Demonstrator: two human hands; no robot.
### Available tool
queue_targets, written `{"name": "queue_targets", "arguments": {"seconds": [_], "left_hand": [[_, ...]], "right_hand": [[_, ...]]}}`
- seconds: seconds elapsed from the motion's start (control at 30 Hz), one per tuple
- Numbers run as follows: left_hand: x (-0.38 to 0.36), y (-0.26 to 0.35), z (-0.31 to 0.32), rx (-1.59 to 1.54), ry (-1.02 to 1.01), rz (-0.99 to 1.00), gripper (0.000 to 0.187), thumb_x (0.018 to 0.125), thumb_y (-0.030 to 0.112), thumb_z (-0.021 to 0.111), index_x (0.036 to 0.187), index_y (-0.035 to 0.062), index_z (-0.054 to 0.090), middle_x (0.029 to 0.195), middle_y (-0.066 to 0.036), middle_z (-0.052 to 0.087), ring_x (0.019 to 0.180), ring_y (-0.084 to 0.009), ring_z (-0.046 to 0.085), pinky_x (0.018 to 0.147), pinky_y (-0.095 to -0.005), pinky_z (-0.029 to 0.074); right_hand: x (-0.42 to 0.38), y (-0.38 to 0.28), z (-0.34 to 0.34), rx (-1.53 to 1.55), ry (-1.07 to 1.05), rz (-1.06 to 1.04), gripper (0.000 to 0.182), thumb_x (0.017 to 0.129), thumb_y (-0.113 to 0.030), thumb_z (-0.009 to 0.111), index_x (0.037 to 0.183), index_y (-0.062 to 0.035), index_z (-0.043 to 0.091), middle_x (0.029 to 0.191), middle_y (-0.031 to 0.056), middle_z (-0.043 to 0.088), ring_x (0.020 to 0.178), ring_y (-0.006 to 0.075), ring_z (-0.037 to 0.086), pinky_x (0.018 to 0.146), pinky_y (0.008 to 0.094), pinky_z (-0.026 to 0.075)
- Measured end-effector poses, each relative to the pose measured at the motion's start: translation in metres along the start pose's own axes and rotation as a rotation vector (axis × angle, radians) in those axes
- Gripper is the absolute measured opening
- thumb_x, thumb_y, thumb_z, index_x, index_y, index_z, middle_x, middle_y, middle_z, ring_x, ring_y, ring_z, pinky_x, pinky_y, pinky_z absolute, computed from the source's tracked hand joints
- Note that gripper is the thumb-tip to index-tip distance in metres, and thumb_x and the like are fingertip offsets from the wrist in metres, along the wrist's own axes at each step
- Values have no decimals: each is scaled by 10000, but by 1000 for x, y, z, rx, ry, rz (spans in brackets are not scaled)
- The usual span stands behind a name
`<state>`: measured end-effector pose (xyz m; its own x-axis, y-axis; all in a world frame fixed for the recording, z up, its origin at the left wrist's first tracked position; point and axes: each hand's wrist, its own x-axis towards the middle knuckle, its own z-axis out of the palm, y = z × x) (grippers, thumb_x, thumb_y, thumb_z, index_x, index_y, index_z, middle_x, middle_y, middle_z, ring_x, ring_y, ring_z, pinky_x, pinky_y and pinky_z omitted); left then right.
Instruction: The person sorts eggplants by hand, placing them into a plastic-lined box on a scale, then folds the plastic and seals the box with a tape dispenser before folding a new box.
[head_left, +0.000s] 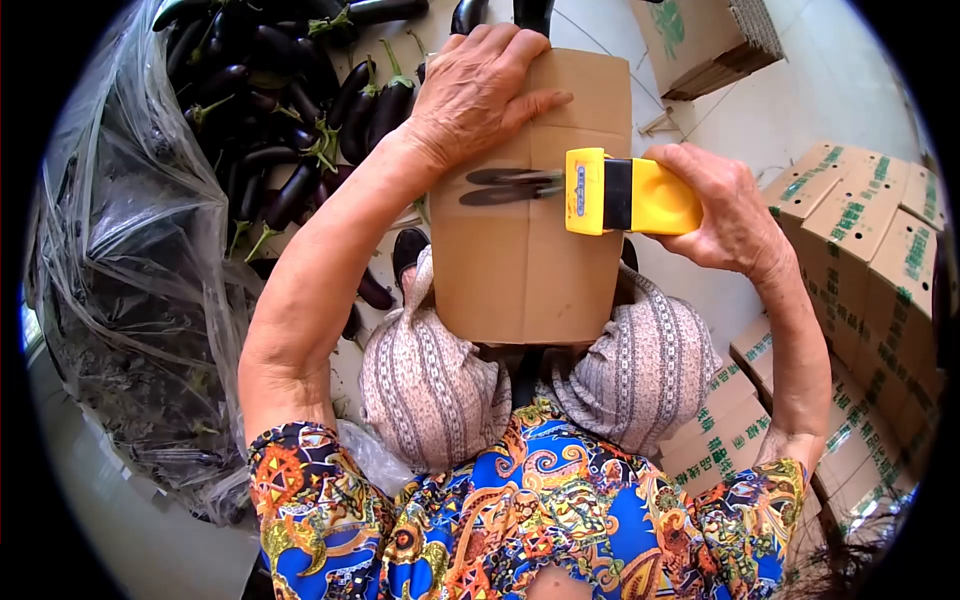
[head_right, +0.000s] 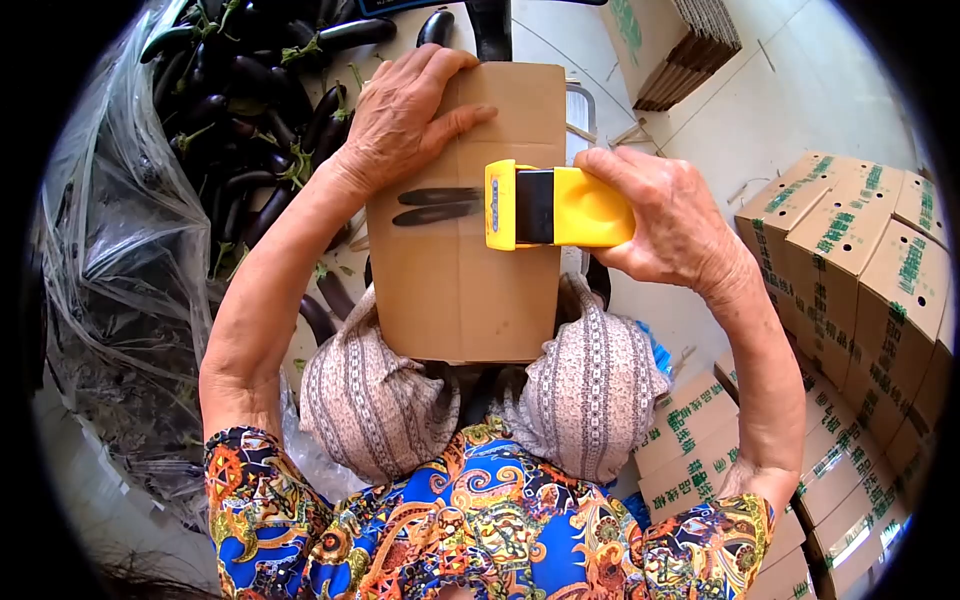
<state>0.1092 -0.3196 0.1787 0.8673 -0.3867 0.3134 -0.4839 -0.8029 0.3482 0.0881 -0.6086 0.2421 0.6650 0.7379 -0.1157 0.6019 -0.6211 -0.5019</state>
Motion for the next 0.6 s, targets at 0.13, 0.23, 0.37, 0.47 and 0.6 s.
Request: {"name": "queue_targets", "arguments": {"seconds": [0.13, 0.23, 0.37, 0.47, 0.6], "left_hand": [[0, -7, 9, 34, 78, 52, 411, 903, 404, 678, 1142, 79, 602, 1034, -106, 634, 991, -307, 627, 894, -409, 489], [3, -6, 9, 23, 33, 28, 392, 910, 392, 673, 1140, 83, 602, 1007, -115, 635, 975, -311, 632, 863, -415, 509], [5, -5, 8, 43, 42, 33, 374, 915, 374, 671, 1143, 86, 601, 1021, -115, 637, 975, -316, 634, 853, -423, 517], [4, -4, 8, 39, 41, 20, 371, 916, 368, 670, 1147, 87, 598, 1032, -117, 640, 974, -322, 637, 852, -427, 519], [5, -7, 11, 38, 81, 38, 359, 908, 356, 683, 1129, 83, 608, 1029, -116, 646, 955, -320, 641, 840, -417, 518]], "right_hand": [[-2, 1, 7, -44, 59, -39, 595, 653, -189, 796, 1198, -81, 584, 934, 138, 667, 835, 329, 692, 758, 389, 587], [-2, -1, 7, -42, 68, -35, 589, 661, -199, 793, 1198, -79, 584, 931, 137, 668, 835, 325, 694, 762, 388, 591], [-3, 0, 7, -60, 70, -36, 579, 675, -218, 789, 1197, -77, 584, 931, 140, 668, 833, 319, 698, 755, 387, 595], [-3, 1, 11, -72, 95, -57, 573, 686, -228, 787, 1201, -77, 585, 931, 142, 668, 828, 315, 699, 750, 384, 598], [-4, 3, 12, -76, 112, -56, 576, 696, -233, 788, 1211, -74, 585, 930, 144, 667, 823, 313, 697, 743, 385, 598]]}}
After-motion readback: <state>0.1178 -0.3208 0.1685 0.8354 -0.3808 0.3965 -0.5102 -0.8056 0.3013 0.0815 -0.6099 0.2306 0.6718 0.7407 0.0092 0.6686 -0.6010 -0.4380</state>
